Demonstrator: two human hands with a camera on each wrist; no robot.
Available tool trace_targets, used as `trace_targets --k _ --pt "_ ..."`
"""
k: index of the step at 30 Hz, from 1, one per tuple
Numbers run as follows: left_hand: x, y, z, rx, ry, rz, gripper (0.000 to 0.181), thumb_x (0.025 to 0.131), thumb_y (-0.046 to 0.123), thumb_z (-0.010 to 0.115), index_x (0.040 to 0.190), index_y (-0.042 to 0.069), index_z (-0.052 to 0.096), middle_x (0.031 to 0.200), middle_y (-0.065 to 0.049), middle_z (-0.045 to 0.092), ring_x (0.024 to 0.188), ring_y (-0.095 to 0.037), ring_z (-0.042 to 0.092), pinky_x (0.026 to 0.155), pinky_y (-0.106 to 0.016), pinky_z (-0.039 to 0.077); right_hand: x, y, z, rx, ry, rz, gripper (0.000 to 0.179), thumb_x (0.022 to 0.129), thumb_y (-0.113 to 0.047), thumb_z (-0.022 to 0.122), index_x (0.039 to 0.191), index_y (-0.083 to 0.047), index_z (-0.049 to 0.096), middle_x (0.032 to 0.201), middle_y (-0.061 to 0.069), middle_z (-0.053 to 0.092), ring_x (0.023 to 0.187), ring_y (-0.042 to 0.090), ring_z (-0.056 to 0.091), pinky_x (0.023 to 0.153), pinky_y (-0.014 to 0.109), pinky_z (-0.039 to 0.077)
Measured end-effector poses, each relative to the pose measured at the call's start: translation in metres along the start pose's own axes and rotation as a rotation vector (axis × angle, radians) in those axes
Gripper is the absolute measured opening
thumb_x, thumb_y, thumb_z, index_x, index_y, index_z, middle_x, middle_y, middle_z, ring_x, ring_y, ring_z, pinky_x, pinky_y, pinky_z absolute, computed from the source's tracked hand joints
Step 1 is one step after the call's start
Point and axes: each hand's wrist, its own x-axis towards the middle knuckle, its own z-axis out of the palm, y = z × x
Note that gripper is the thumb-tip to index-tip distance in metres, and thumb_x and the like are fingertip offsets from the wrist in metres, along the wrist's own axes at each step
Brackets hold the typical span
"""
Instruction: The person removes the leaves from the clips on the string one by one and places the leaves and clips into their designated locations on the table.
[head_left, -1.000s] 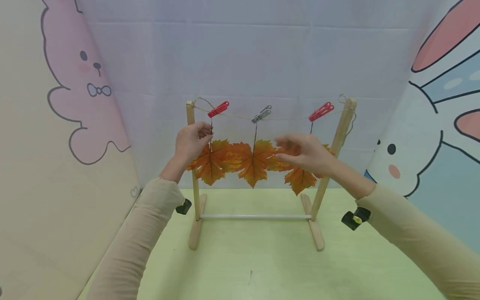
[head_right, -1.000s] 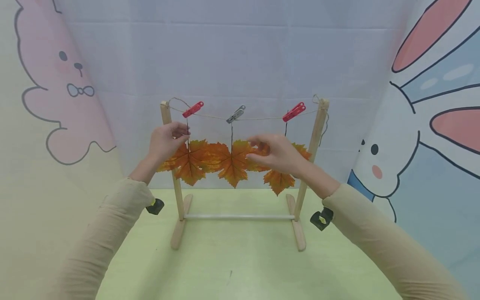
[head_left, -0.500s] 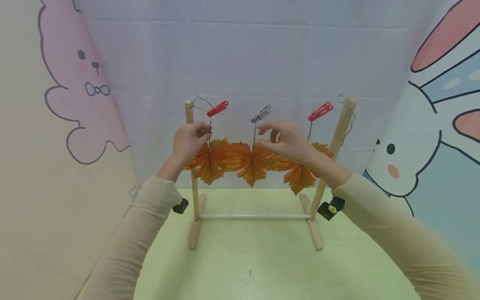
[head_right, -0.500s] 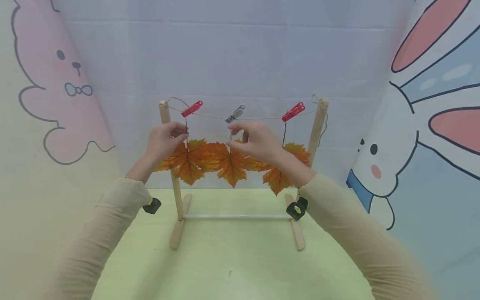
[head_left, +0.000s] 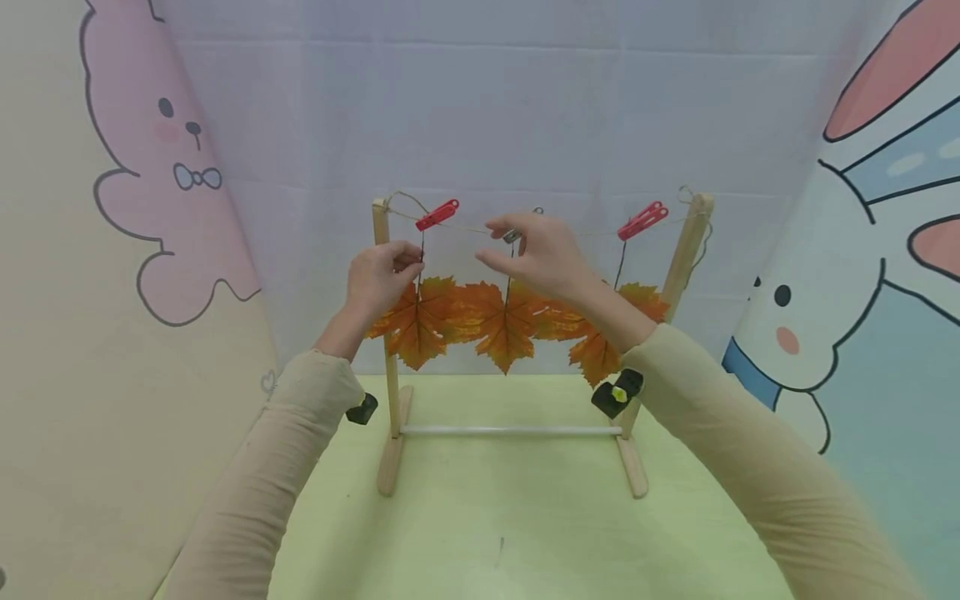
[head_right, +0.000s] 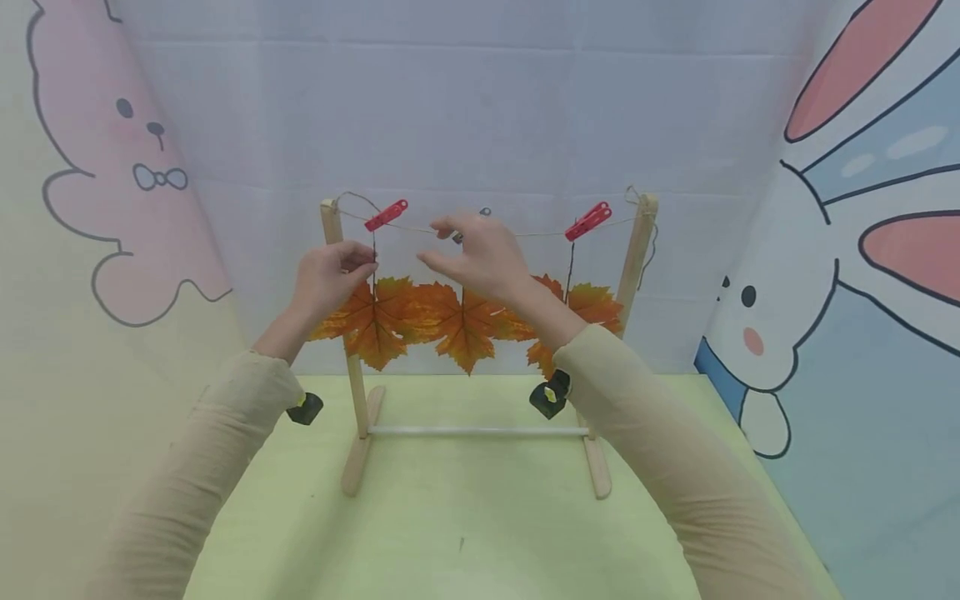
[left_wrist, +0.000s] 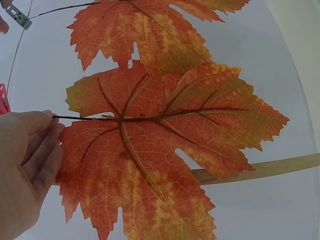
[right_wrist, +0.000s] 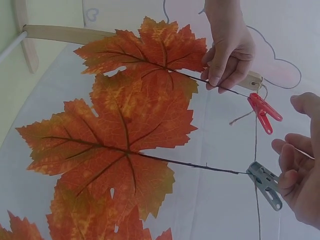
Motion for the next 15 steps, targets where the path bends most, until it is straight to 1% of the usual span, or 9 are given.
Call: trace_targets --k 5,9,12,15 --pt "0.0 0.001 -0.001 0.01 -0.003 -0.008 0.015 0.086 0.013 0.062 0.097 0.004 0.067 0.091 -0.011 0.069 0.082 -0.023 0.064 0.077 -0.039 0.046 0.01 -0.006 0.001 -0.005 -0.025 0.059 0.046 0.084 -0.034 0.063 0.121 -0.007 0.058 0.109 0.008 0.063 0.077 0.019 0.056 0.072 0.03 0.045" --pt "0.0 0.001 -0.001 0.013 -0.004 -0.011 0.015 0.086 0.014 0.062 0.097 0.005 0.067 0.091 -0.011 0.069 0.082 -0.023 0.064 0.077 -0.039 0.047 0.015 -0.01 0.001 0.005 -0.038 0.077 0.048 0.084 -0.033 0.063 0.123 -0.006 0.056 0.112 0.008 0.062 0.082 0.019 0.057 0.076 0.03 0.046" --pt "0.001 0.001 -0.001 0.016 -0.004 -0.011 0.015 0.086 0.014 0.062 0.097 0.005 0.067 0.09 -0.01 0.069 0.082 -0.023 0.064 0.077 -0.039 0.047 0.019 -0.011 0.002 0.004 -0.037 0.081 0.049 0.084 -0.033 0.063 0.123 -0.005 0.055 0.112 0.008 0.062 0.076 0.02 0.056 0.072 0.029 0.047" --pt "0.001 0.001 0.0 0.018 -0.003 -0.009 0.015 0.086 0.014 0.062 0.097 0.005 0.067 0.091 -0.01 0.069 0.082 -0.023 0.064 0.078 -0.039 0.047 0.023 -0.011 0.004 0.005 -0.029 0.093 0.048 0.085 -0.033 0.063 0.124 -0.006 0.055 0.113 0.008 0.061 0.066 0.019 0.053 0.066 0.028 0.045"
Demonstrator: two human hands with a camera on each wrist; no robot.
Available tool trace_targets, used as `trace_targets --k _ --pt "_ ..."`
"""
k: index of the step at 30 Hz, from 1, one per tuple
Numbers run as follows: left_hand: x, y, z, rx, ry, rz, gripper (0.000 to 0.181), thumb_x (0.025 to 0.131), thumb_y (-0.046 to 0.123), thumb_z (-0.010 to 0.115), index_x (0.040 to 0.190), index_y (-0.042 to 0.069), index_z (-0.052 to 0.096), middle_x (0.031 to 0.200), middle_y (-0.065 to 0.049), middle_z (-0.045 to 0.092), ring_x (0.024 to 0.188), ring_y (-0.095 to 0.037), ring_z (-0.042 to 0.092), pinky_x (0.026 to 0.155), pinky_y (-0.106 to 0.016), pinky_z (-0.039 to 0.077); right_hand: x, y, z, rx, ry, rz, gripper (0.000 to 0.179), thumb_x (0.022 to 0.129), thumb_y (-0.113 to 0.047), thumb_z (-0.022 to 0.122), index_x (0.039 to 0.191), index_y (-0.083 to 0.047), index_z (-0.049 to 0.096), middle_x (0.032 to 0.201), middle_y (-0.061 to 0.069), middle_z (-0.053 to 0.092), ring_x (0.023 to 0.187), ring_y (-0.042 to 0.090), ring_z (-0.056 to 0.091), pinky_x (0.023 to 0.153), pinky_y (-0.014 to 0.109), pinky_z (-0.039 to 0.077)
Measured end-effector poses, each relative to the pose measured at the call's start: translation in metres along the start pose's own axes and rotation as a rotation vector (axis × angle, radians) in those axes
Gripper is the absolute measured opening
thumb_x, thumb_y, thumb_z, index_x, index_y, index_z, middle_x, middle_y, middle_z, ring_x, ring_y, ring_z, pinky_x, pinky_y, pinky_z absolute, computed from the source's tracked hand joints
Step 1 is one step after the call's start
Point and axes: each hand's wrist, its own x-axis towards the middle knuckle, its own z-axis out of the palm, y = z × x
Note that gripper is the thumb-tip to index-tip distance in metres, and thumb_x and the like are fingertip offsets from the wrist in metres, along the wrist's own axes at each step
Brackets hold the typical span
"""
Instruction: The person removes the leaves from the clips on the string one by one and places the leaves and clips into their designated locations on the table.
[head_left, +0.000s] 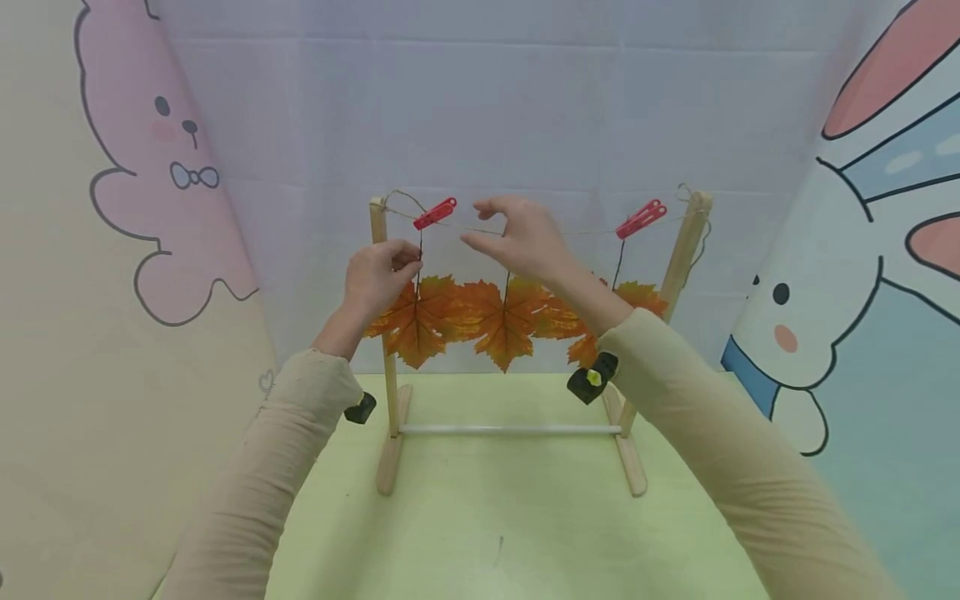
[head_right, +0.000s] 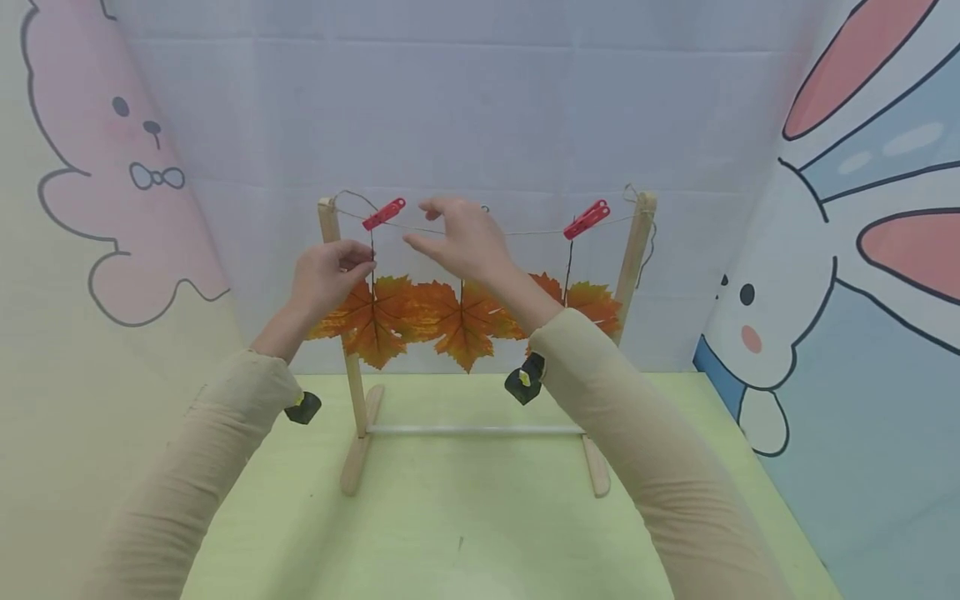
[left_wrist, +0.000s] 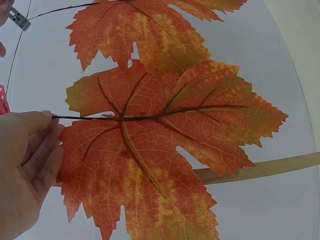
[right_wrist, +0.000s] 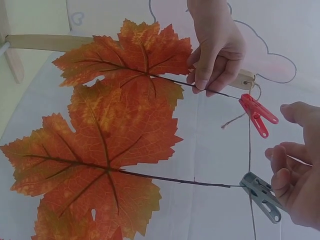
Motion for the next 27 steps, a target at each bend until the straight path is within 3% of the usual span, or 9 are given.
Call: trace_targets --k 16,27 --pt "0.001 -0.001 0.001 0.001 -0.002 0.009 0.015 0.085 0.014 0.063 0.097 0.005 0.067 0.091 -0.01 0.069 0.081 -0.023 0.064 0.079 -0.039 0.046 0.021 0.006 0.016 0.017 -0.002 0.007 0.051 0.088 -0.031 0.058 0.132 -0.008 0.046 0.121 0.008 0.056 0.06 0.018 0.046 0.06 0.025 0.041" --pt "0.002 -0.002 0.002 0.006 0.002 0.021 0.015 0.086 0.013 0.063 0.097 0.004 0.067 0.091 -0.011 0.069 0.081 -0.024 0.064 0.078 -0.039 0.047 0.026 0.0 0.024 0.029 0.014 0.006 0.051 0.089 -0.027 0.058 0.133 -0.005 0.045 0.123 0.009 0.056 0.06 0.018 0.042 0.064 0.026 0.04"
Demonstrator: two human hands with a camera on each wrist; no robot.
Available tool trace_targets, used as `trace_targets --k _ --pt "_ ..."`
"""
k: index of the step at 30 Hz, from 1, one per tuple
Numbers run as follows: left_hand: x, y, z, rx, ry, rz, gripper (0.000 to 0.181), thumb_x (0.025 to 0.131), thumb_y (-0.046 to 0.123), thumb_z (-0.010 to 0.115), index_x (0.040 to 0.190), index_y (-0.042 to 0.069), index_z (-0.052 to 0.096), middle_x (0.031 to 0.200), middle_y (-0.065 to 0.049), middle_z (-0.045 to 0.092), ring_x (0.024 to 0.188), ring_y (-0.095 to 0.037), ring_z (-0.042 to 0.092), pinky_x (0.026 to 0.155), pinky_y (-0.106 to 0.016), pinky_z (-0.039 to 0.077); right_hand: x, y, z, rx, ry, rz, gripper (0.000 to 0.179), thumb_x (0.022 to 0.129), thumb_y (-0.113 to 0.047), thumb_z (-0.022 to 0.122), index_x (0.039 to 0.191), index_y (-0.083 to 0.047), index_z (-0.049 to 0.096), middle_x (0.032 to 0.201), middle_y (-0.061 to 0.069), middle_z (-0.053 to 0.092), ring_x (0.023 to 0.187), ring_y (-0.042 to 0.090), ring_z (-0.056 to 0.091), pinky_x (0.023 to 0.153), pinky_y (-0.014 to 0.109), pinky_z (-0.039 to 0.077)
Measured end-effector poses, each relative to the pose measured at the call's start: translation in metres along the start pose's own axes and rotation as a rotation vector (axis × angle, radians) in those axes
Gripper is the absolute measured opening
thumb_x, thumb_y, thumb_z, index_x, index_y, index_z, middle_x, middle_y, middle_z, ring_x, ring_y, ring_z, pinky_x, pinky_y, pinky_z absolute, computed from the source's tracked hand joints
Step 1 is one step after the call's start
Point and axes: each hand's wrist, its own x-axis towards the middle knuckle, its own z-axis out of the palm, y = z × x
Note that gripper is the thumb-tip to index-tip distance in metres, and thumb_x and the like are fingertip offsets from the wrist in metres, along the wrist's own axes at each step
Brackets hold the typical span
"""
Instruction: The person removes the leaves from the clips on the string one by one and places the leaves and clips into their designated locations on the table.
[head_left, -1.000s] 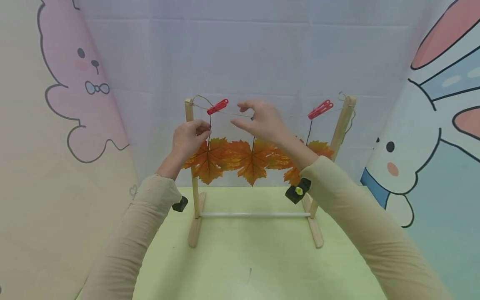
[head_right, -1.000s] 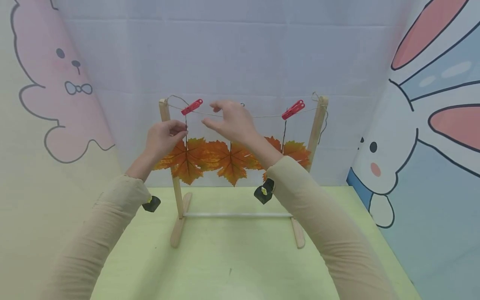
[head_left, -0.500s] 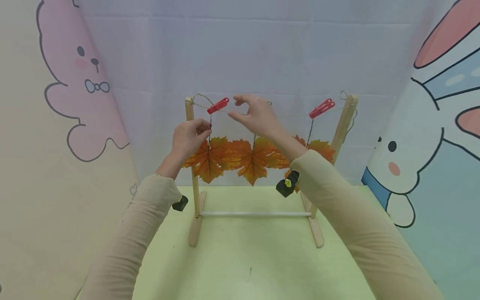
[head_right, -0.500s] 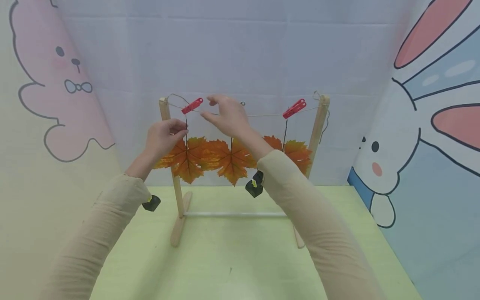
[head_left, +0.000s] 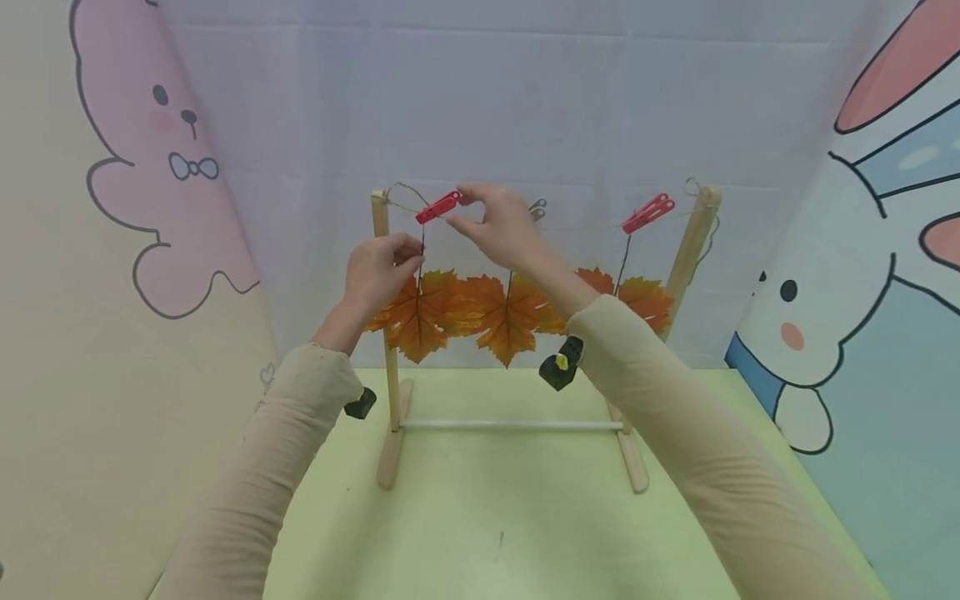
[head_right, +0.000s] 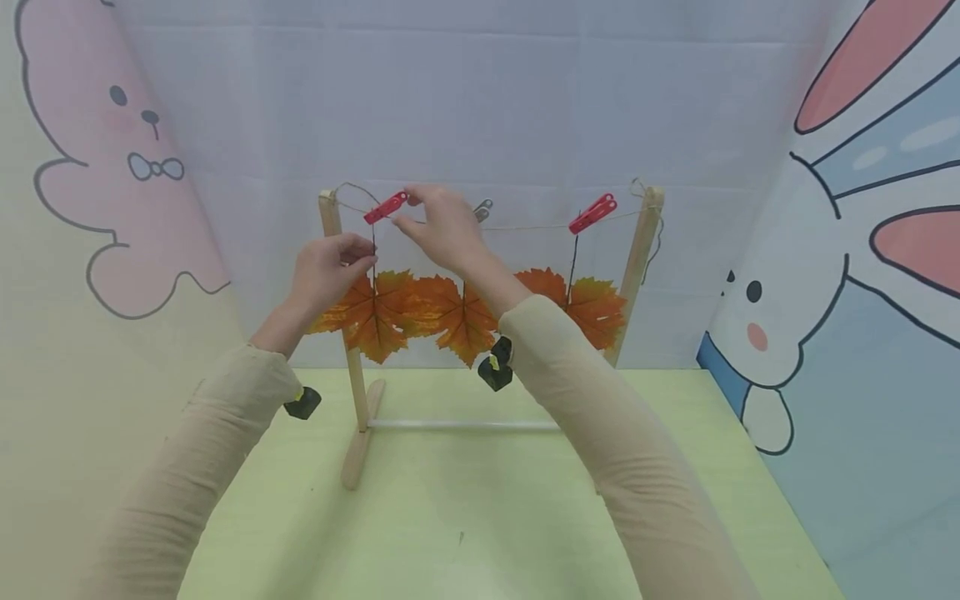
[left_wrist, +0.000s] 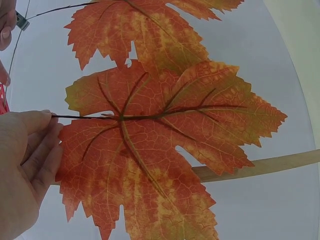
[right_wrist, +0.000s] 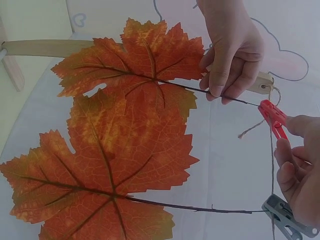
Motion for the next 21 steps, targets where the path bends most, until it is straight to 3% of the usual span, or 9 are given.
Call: trace_targets --k 5,12,21 --pt "0.0002 0.0006 0.0001 0.0 0.0 0.004 0.016 0.086 0.014 0.062 0.098 0.004 0.067 0.091 -0.011 0.069 0.082 -0.023 0.064 0.078 -0.039 0.046 0.0015 -0.0003 0.0025 0.009 0.013 -0.005 0.051 0.089 -0.025 0.058 0.133 -0.002 0.044 0.121 0.009 0.056 0.063 0.017 0.045 0.066 0.026 0.041" --pt "-0.0001 0.0035 -0.0001 -0.007 -0.003 -0.006 0.017 0.086 0.014 0.062 0.098 0.002 0.067 0.091 -0.011 0.069 0.082 -0.024 0.063 0.079 -0.039 0.046 0.0016 -0.0019 0.0028 0.1 0.003 0.037 0.049 0.09 -0.024 0.057 0.133 -0.005 0.045 0.119 0.007 0.057 0.053 0.016 0.051 0.051 0.023 0.044" --pt "-0.0008 0.0027 0.0005 -0.002 0.004 -0.009 0.016 0.086 0.014 0.062 0.098 0.003 0.067 0.09 -0.011 0.069 0.082 -0.023 0.063 0.081 -0.039 0.045 0.001 -0.0038 0.0063 0.21 0.051 0.073 0.039 0.088 -0.025 0.059 0.123 -0.008 0.055 0.109 0.004 0.061 0.049 0.016 0.049 0.049 0.023 0.044"
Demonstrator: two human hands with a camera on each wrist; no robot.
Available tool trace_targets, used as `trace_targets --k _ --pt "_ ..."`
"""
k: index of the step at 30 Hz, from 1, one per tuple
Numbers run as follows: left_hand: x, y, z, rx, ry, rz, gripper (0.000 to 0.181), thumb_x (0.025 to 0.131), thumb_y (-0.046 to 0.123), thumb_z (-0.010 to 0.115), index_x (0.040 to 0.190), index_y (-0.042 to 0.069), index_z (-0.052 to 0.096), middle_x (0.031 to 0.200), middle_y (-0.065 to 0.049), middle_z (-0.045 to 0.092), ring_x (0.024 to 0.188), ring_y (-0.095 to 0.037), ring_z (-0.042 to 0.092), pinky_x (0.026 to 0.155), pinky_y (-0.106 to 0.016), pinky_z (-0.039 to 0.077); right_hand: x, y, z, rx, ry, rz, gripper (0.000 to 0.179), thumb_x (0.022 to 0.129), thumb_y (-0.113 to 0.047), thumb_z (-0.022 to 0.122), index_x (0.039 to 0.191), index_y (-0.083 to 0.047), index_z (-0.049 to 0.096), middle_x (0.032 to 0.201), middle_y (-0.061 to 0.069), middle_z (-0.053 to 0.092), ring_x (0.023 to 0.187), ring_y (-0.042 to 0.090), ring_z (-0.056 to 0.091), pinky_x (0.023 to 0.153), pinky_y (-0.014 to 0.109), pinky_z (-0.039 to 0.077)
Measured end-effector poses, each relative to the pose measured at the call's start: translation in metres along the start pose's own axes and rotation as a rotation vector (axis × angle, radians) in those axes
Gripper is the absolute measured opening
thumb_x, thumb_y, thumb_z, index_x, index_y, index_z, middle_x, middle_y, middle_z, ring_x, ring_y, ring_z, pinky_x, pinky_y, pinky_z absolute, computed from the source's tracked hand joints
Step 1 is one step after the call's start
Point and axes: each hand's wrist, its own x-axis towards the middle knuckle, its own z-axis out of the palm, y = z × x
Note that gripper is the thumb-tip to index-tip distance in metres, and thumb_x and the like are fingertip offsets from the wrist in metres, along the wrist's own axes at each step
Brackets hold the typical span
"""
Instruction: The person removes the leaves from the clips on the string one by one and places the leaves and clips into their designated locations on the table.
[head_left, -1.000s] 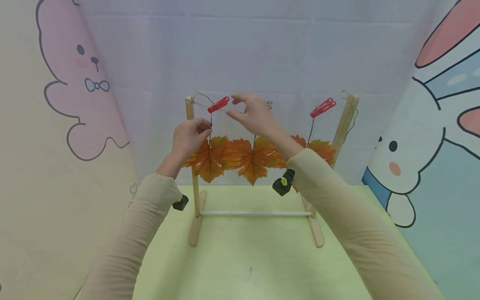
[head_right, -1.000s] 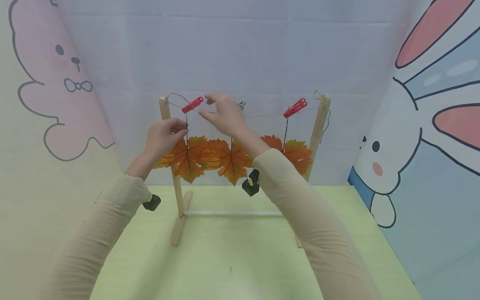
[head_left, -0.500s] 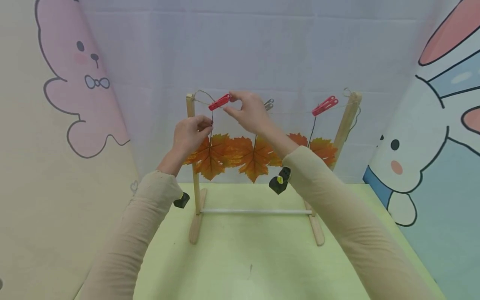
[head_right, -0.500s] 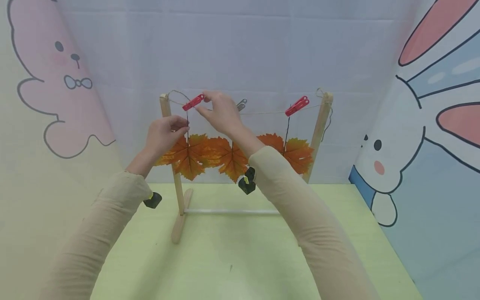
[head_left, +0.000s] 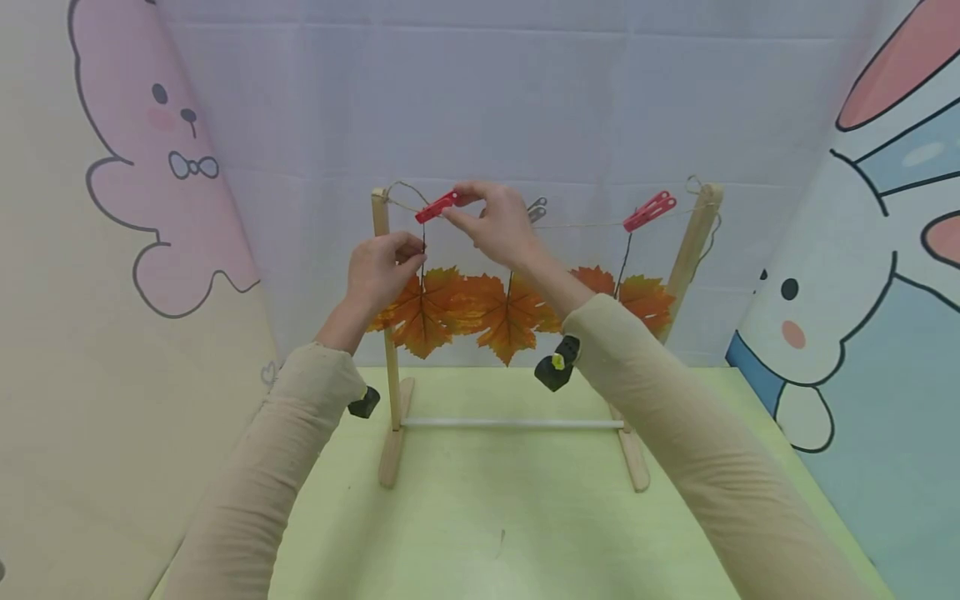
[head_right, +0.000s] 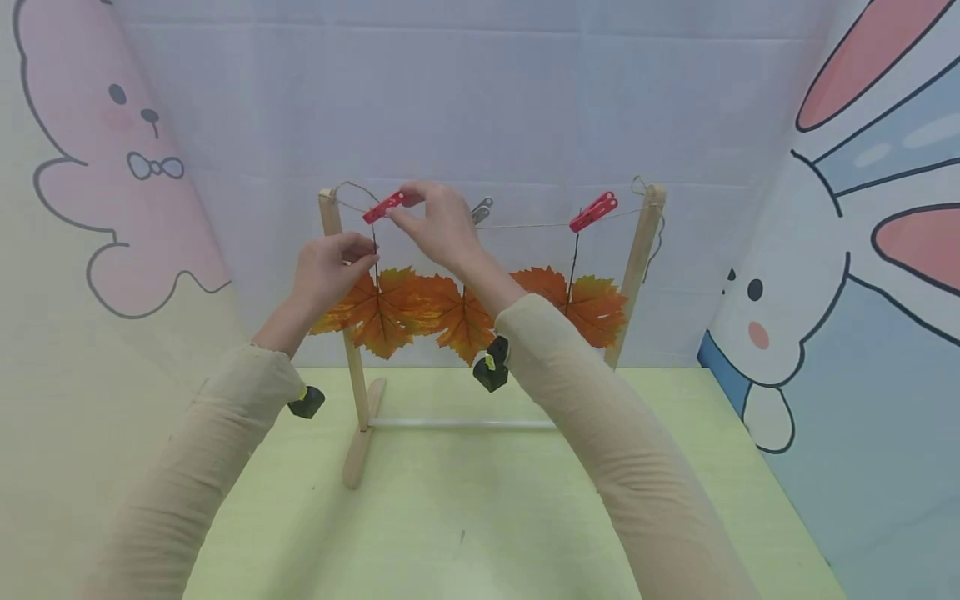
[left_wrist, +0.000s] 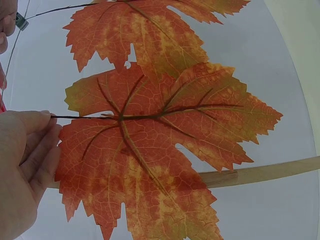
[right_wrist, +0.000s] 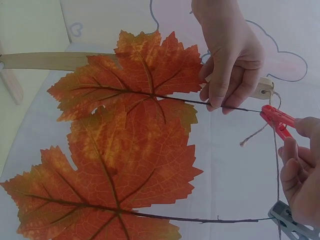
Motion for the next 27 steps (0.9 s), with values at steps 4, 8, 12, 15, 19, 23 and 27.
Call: trace_targets --k 4,8,12,15,19,23,27 --pt "0.0001 -0.0009 0.0005 0.002 0.002 -0.01 0.016 0.087 0.013 0.061 0.098 0.003 0.067 0.09 -0.011 0.069 0.082 -0.023 0.063 0.081 -0.039 0.045 0.0003 -0.0004 0.0021 0.04 0.031 0.004 0.034 0.087 -0.023 0.061 0.118 -0.006 0.059 0.104 0.004 0.063 0.048 0.016 0.047 0.047 0.022 0.043" --pt "0.0001 -0.0013 0.0003 0.009 0.007 -0.004 0.016 0.087 0.014 0.061 0.097 0.003 0.067 0.09 -0.011 0.069 0.082 -0.023 0.064 0.081 -0.039 0.045 -0.0006 -0.002 0.0029 0.087 0.053 0.006 0.03 0.086 -0.02 0.062 0.112 -0.006 0.062 0.099 0.004 0.064 0.048 0.015 0.045 0.045 0.022 0.04" --pt "-0.0006 -0.002 0.0006 0.018 0.02 0.022 0.014 0.087 0.014 0.061 0.095 0.003 0.067 0.089 -0.011 0.069 0.08 -0.023 0.064 0.079 -0.037 0.047 -0.0017 -0.0037 0.0035 0.088 0.081 -0.008 0.025 0.085 -0.018 0.063 0.107 -0.005 0.064 0.095 0.005 0.066 0.047 0.015 0.044 0.044 0.022 0.037" --pt "-0.0013 -0.0019 0.0008 0.027 0.027 0.035 0.014 0.087 0.013 0.061 0.095 0.003 0.067 0.089 -0.011 0.069 0.08 -0.024 0.064 0.076 -0.037 0.048 -0.0021 -0.0042 0.0043 0.059 0.112 -0.035 0.023 0.085 -0.017 0.064 0.104 -0.004 0.066 0.092 0.005 0.067 0.05 0.014 0.044 0.045 0.022 0.036" --pt "-0.0019 -0.0012 -0.0001 0.039 0.039 0.056 0.013 0.086 0.013 0.061 0.093 0.002 0.067 0.088 -0.012 0.069 0.077 -0.024 0.064 0.072 -0.037 0.048 -0.0029 -0.0035 0.0055 0.013 0.164 -0.096 0.02 0.084 -0.016 0.065 0.1 -0.003 0.069 0.089 0.006 0.068 0.05 0.013 0.041 0.046 0.021 0.033" --pt "-0.0021 -0.0007 -0.0013 0.05 0.046 0.079 0.013 0.086 0.012 0.062 0.092 0.002 0.067 0.087 -0.012 0.069 0.074 -0.024 0.063 0.069 -0.038 0.048 -0.0036 -0.0027 0.0059 0.005 0.214 -0.145 0.018 0.084 -0.014 0.065 0.096 -0.002 0.07 0.088 0.008 0.069 0.045 0.012 0.037 0.043 0.02 0.029" --pt "-0.0026 -0.0009 -0.0014 0.066 0.042 0.083 0.013 0.086 0.012 0.061 0.093 0.002 0.067 0.086 -0.012 0.069 0.074 -0.024 0.063 0.069 -0.037 0.048 -0.0039 -0.0029 0.0051 0.023 0.254 -0.156 0.02 0.084 -0.014 0.064 0.098 -0.001 0.069 0.09 0.009 0.069 0.043 0.01 0.035 0.042 0.019 0.028"
